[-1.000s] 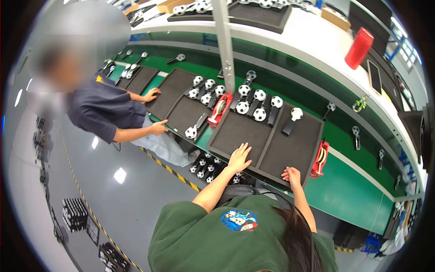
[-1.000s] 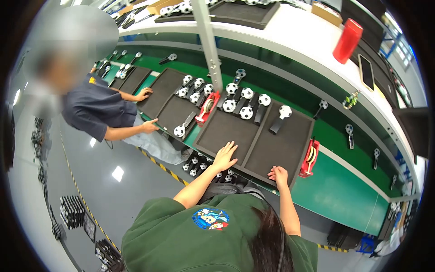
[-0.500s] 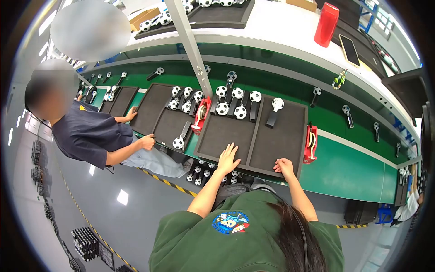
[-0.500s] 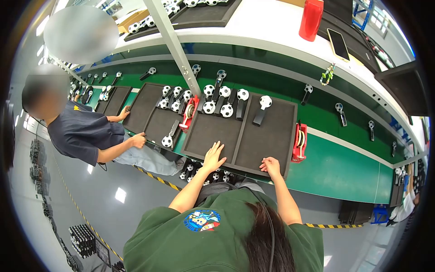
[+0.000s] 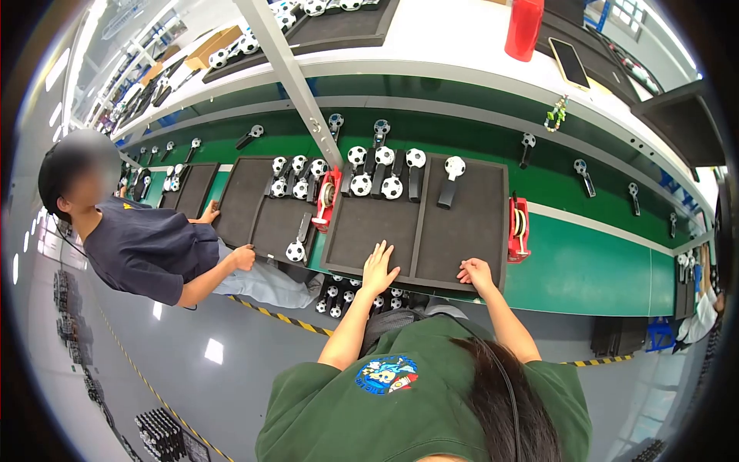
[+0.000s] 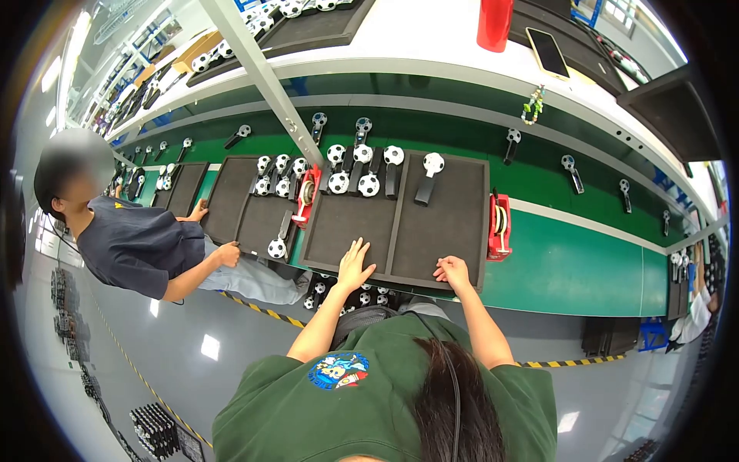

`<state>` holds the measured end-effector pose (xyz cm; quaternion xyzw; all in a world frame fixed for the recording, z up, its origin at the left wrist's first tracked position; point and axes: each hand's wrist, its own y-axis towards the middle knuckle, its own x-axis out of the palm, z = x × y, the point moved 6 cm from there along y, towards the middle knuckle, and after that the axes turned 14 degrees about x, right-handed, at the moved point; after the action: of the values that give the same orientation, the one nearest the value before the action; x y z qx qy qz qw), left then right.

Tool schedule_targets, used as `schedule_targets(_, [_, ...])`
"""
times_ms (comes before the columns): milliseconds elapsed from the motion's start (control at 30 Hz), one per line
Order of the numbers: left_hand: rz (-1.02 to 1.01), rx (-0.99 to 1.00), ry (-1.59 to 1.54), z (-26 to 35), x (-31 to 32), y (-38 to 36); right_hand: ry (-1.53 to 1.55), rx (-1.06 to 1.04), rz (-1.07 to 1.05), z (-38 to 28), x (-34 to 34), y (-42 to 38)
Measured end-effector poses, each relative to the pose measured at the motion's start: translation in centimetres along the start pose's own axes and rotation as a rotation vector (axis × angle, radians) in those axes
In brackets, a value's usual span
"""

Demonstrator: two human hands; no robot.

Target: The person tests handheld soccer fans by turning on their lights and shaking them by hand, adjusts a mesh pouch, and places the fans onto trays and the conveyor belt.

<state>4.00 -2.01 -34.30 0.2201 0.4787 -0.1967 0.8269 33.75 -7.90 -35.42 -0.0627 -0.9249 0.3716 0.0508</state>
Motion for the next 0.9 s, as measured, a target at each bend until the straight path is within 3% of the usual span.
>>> schedule_targets(200, [0.093,0.113,-0.049,1.4,-1.8,0.6,0.12,-0.023,-0.073,1.7,-0.1,1.3])
schedule_targets(333, [0.107,0.182,-0.083,-0.3,0.1,0.2,-0.033,-0.041,0.008,2.5,0.0,1.8])
schedule_targets(600, [-0.017,0.142,-0.117,-2.9,0.7,-0.4,-0.187,-0.186,0.003,2.3,1.2,0.5])
schedule_targets(800, [-0.063,0.048,-0.058,-1.3,0.6,-0.9,-0.096,-0.349,0.122,2.6,-0.5,-3.3])
schedule_targets(867, [0.095,0.055,0.006,-0.2,0.5,-0.7,-0.051,-0.362,0.155,3.0,-2.6,-5.8])
schedule_targets(900, [0.082,0.07,0.001,2.2,0.6,0.3,-0.038,-0.357,0.17,3.8,-4.3,-6.5])
